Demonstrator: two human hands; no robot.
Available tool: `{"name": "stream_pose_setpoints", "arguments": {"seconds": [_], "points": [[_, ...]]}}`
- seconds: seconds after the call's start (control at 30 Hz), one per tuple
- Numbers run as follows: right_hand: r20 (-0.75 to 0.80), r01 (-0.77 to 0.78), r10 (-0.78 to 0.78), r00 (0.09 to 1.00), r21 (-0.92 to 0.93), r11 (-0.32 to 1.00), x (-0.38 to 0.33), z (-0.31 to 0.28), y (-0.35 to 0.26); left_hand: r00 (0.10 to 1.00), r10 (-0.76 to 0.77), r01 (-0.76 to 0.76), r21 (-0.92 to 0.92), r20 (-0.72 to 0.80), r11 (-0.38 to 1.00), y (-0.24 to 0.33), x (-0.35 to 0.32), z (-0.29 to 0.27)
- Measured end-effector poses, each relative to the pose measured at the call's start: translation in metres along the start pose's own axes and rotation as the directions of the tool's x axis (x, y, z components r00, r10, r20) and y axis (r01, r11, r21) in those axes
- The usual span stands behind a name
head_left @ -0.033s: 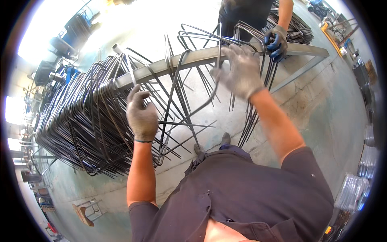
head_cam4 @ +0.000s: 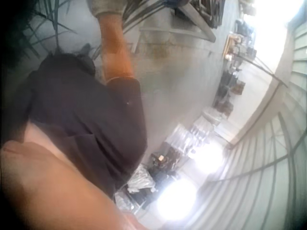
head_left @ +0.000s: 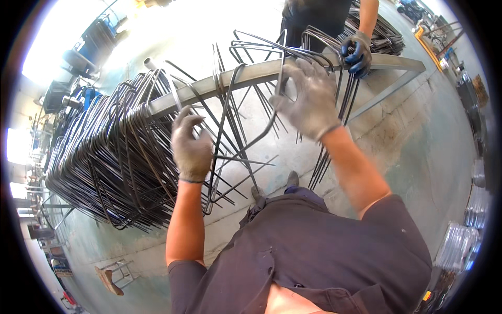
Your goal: The person repeatedly picks up bundles of bent metal rods from a horizontal rack and places them back onto the same rack in a more organized manner. The person wears gloves and handles the rods by hand throughout the clip.
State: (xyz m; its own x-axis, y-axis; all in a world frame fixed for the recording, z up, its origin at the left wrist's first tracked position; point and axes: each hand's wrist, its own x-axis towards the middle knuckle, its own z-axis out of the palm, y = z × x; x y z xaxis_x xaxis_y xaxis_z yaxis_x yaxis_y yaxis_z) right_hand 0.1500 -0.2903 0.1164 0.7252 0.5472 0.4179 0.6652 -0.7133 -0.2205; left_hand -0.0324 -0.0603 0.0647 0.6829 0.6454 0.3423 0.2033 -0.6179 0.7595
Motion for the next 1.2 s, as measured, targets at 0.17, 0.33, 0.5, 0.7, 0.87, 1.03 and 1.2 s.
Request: {"name": "stream_pose_setpoints", "arguments": {"seconds": [0.17, 0.33, 0.5, 0.7, 0.87, 1.03, 1.2], "points": [[-0.007, 0.029, -0.028, 1.000, 0.227, 0.973, -0.042, 0.002, -0.039, 0.975, 0.095, -0.141, 0.230, 0.202, 0.963, 0.041, 0.013, 0.058], [0.155, -0.066, 0.009, 0.988, 0.368, 0.928, -0.039, 0.004, -0.029, 0.970, 0.055, -0.121, 0.274, 0.237, 0.954, 0.037, 0.012, 0.059], [0.208, -0.310, 0.237, 0.949, 0.480, 0.821, -0.053, 0.021, -0.004, 0.975, 0.061, -0.137, 0.358, 0.214, 0.924, 0.015, -0.003, 0.041], [-0.070, -0.263, 0.365, 0.928, 0.571, 0.778, -0.067, 0.049, 0.030, 0.998, 0.036, -0.052, 0.315, 0.058, 0.948, -0.022, -0.016, -0.015], [-0.107, -0.242, 0.425, 0.899, 0.686, 0.686, -0.088, 0.058, 0.030, 0.989, 0.116, -0.092, 0.236, -0.089, 0.967, -0.008, -0.031, -0.030], [0.340, -0.496, 0.541, 0.769, 0.852, 0.170, -0.131, 0.093, 0.009, 0.957, 0.281, -0.240, 0.358, -0.066, 0.902, 0.040, -0.067, 0.013], [0.600, -0.611, 0.118, 0.792, 0.772, 0.174, -0.165, 0.154, 0.003, 0.958, 0.237, -0.274, 0.274, 0.160, 0.922, 0.063, -0.114, 0.056]]}}
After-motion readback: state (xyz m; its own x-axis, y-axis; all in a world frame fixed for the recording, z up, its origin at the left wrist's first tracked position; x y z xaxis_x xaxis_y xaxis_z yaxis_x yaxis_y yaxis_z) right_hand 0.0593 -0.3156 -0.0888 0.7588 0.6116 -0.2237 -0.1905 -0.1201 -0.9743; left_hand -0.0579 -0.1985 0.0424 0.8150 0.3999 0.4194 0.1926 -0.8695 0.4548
